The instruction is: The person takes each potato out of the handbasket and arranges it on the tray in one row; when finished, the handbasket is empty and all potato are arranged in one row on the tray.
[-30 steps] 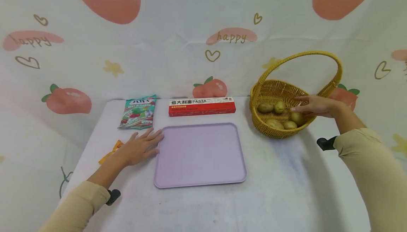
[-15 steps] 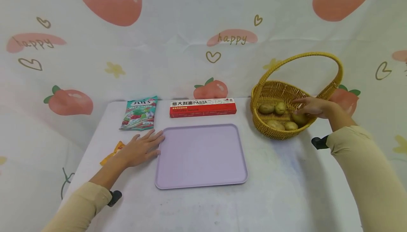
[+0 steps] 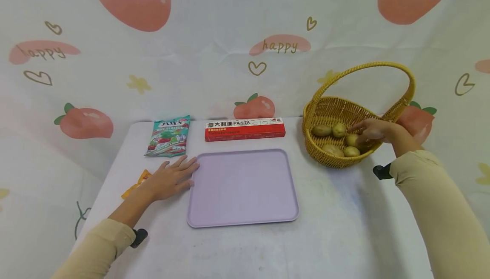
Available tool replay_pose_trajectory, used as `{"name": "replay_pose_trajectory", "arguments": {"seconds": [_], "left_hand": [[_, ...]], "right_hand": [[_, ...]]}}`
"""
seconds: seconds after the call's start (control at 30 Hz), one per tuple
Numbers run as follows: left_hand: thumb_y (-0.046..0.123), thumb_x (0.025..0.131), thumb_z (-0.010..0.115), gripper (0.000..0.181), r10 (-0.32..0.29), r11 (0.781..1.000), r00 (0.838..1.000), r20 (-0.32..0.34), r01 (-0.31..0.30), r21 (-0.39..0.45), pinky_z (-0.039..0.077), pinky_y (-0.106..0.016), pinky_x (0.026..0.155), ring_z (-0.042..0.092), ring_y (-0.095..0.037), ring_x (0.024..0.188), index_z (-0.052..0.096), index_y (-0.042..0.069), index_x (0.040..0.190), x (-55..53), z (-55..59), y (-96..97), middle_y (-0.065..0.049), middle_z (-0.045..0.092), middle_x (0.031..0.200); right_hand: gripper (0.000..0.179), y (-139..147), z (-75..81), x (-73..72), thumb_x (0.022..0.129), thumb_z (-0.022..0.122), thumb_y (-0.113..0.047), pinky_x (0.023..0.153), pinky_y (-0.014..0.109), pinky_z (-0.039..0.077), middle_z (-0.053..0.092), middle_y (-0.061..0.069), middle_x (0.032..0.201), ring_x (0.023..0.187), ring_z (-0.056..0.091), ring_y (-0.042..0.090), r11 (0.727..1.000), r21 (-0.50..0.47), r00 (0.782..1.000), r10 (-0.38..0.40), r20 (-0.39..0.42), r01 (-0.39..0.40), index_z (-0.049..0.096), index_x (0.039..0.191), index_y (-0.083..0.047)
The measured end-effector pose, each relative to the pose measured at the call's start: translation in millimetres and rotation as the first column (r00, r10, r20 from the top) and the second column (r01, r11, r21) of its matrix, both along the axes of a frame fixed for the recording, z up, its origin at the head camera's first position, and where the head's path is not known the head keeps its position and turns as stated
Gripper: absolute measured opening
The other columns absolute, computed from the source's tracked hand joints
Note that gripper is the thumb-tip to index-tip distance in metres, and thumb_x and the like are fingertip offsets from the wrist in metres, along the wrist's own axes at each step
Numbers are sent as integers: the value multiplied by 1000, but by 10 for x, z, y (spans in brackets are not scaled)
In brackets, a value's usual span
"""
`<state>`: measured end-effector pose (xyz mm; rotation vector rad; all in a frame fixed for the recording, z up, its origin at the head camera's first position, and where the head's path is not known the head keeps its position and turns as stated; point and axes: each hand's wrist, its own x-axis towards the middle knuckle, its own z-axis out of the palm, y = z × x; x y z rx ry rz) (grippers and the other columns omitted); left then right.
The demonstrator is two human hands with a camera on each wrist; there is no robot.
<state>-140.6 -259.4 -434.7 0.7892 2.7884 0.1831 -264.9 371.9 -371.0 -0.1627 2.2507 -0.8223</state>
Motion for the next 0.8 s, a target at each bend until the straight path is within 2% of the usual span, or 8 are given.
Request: {"name": "replay_pose_trajectory", "arguments": {"seconds": [0.13, 0.43, 0.67, 0.8], "left_hand": [[44, 101, 53, 63, 2, 1000, 1000, 6, -2, -1, 19, -73, 110, 22, -40, 148, 38, 14, 154, -4, -1, 6, -10, 31, 161], [47, 101, 51, 64, -1, 1000, 1000, 7, 1, -11, 19, -73, 110, 22, -39, 149, 37, 16, 155, -20, -43, 1, -9, 30, 162], [47, 101, 51, 64, 1, 1000, 1000, 5, -1, -13, 19, -73, 110, 21, -40, 149, 37, 16, 155, -19, -29, -5, -9, 30, 162], [47, 101, 52, 64, 0, 1000, 1000, 5, 0, -17, 19, -73, 110, 22, -40, 148, 37, 16, 155, -15, -12, -6, -9, 30, 162]], "right_hand": [[62, 12, 0, 0, 97, 61, -4, 100, 53, 48, 29, 46, 144, 131, 36, 50, 1000, 15, 1000, 6, -12, -6, 29, 145, 18], [65, 45, 29, 8, 97, 63, -9, 95, 49, 52, 34, 42, 144, 124, 49, 36, 1000, -4, 1000, 11, -18, -11, 30, 146, 17], [65, 89, 81, 13, 97, 64, -12, 96, 43, 52, 33, 39, 148, 126, 48, 33, 998, -46, 998, 35, -47, -38, 31, 147, 15], [66, 108, 132, 46, 96, 65, -13, 96, 33, 51, 35, 33, 150, 120, 53, 15, 995, -95, 998, 32, -57, -37, 33, 148, 12]]}}
